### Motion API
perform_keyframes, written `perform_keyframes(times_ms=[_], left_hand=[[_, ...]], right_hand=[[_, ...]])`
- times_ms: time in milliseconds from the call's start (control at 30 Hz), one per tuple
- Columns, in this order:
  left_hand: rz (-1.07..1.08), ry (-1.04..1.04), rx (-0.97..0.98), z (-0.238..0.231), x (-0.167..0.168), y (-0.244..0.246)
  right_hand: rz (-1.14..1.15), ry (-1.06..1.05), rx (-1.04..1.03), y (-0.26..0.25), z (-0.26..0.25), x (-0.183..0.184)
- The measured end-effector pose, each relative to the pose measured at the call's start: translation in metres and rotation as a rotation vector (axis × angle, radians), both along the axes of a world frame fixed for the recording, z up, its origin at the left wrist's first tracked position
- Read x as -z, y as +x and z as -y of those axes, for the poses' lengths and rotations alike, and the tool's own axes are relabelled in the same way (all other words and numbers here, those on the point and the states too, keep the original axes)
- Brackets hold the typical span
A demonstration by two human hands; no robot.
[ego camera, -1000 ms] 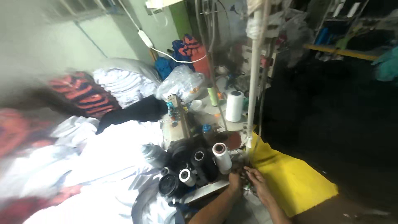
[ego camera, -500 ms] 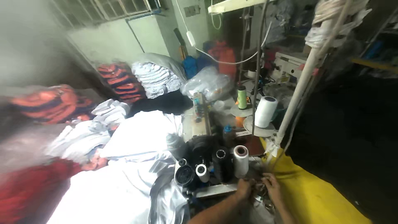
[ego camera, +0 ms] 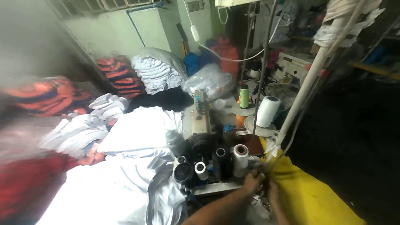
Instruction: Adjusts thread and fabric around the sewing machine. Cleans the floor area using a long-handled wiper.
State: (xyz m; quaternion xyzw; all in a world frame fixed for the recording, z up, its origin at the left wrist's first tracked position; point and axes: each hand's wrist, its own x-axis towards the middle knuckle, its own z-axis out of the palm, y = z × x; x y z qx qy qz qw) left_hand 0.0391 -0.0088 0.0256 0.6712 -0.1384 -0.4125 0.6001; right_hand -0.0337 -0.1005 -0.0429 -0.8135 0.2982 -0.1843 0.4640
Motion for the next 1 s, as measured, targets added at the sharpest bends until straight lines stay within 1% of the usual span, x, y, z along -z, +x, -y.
perform_keyframes(times_ms=[67, 133, 167, 267, 367, 433, 500, 667, 767, 833, 900, 1000], left_hand=[[0.136, -0.004, 0.074, -0.001, 0.016, 0.005], [0.319, 0.093, 0.171, -0.002, 0.026, 0.012], [0.401, 0.151, 0.206, -0.003, 0.028, 0.014], [0.571, 0.285, 0.324, -0.003, 0.028, 0.018], [0.726, 0.382, 0.466, 0.001, 0.029, 0.018], [0.816, 0.385, 0.488, 0.003, 0.036, 0.017], [0.856, 0.384, 0.487, 0.004, 0.041, 0.015], [0.849, 0.431, 0.479, 0.011, 0.039, 0.013], [0.864, 0.432, 0.512, 0.016, 0.038, 0.015], [0.839, 0.415, 0.491, 0.018, 0.039, 0.016], [0.792, 0.398, 0.456, 0.019, 0.041, 0.018], [0.804, 0.411, 0.495, 0.020, 0.037, 0.019]], right_hand=[[0.022, -0.033, -0.002, 0.002, 0.002, 0.002], [-0.002, 0.040, 0.006, 0.003, 0.003, 0.000], [-0.009, 0.102, 0.018, 0.004, 0.003, -0.002], [0.079, 0.230, 0.046, 0.007, 0.006, 0.004], [0.087, 0.237, 0.058, 0.006, 0.009, 0.008], [0.079, 0.230, 0.065, 0.005, 0.010, 0.010], [0.082, 0.242, 0.069, 0.005, 0.009, 0.010], [0.139, 0.269, 0.104, 0.004, 0.008, 0.009], [0.182, 0.242, 0.115, 0.000, 0.007, 0.016], [0.186, 0.202, 0.105, -0.003, 0.003, 0.016], [0.138, 0.144, 0.079, -0.006, -0.004, 0.014], [-0.001, 0.021, 0.075, -0.008, -0.010, 0.014]])
